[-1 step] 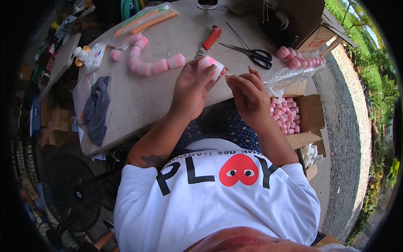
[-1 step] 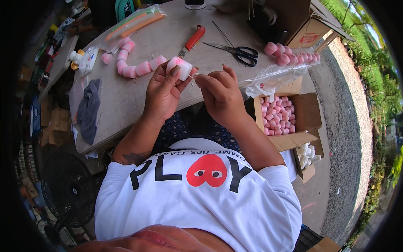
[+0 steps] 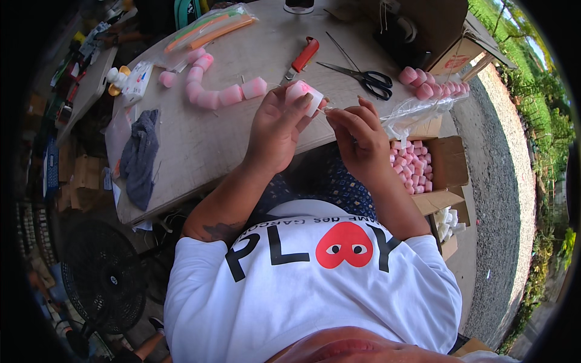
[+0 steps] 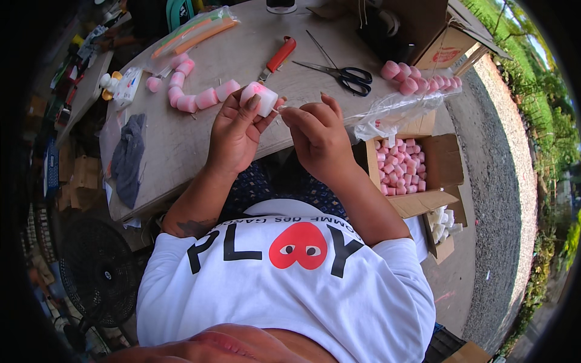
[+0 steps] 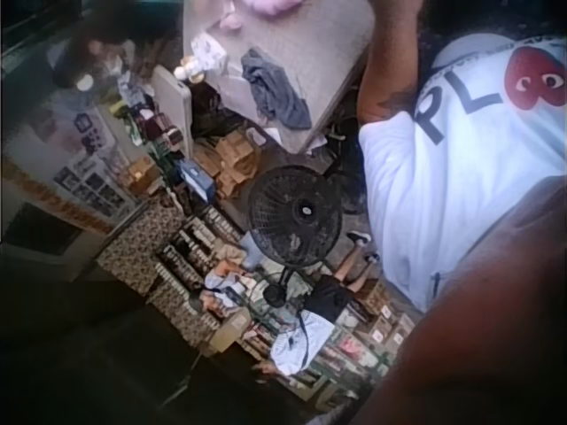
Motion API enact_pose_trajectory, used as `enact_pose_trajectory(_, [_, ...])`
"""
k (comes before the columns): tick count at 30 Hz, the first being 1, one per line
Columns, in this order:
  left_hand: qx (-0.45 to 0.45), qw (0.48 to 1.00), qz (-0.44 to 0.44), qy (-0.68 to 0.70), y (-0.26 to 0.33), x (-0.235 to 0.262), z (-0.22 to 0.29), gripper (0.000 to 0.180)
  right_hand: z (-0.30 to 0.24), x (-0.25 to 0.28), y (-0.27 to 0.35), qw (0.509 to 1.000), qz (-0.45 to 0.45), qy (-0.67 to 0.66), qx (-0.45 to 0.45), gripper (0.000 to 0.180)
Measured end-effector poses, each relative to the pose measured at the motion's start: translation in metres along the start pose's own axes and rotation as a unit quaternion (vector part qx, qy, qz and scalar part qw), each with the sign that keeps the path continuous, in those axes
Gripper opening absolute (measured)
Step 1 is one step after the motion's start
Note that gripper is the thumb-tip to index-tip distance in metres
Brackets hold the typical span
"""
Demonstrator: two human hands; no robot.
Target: The person threads pink foam pieces onto a string, ties knots between them, and trims excess string with scissors. The person repeats this process to form a long chain of foam segments.
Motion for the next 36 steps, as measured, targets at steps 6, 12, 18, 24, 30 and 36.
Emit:
enact_pose_trajectory(6, [-0.008, 1.000, 0.005, -0.005, -0.005, 0.002, 0.000, 0.037, 0.003, 0.001, -0.003, 1.000, 0.013, -0.019, -0.017, 0.022])
enact_pose_trajectory(12, [0.000, 1.000, 0.009, -0.006, -0.004, 0.001, -0.005, 0.037, 0.003, 0.002, -0.002, 0.999, 0.042, 0.007, 0.009, 0.021])
enact_pose_trajectory(18, [-0.004, 1.000, 0.005, -0.003, -0.003, -0.001, -0.007, 0.039, 0.006, 0.000, -0.001, 0.998, 0.054, 0.009, 0.011, 0.021])
enact_pose_trajectory(24, [-0.030, 0.998, -0.003, -0.046, -0.004, -0.002, -0.005, 0.043, 0.008, 0.001, 0.001, 0.998, 0.070, 0.004, 0.005, 0.021])
enact_pose_trajectory(30, [-0.090, 0.989, -0.019, -0.112, -0.002, -0.004, 0.001, 0.047, 0.010, -0.001, 0.002, 0.999, 0.048, 0.007, 0.009, 0.021])
enact_pose_trajectory(36, [-0.090, 0.990, -0.035, -0.103, -0.001, -0.008, 0.001, 0.046, 0.010, -0.002, 0.001, 0.999, 0.045, 0.012, 0.013, 0.020])
Point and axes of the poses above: each hand's wrist, its own y-axis away from the middle knuckle, its own x-axis out of the back of the hand, z = x × y, the point moved 10 cm from there along -y, towards the middle knuckle, and after that the axes turned 6 degrees about y, right-handed, at the moved point
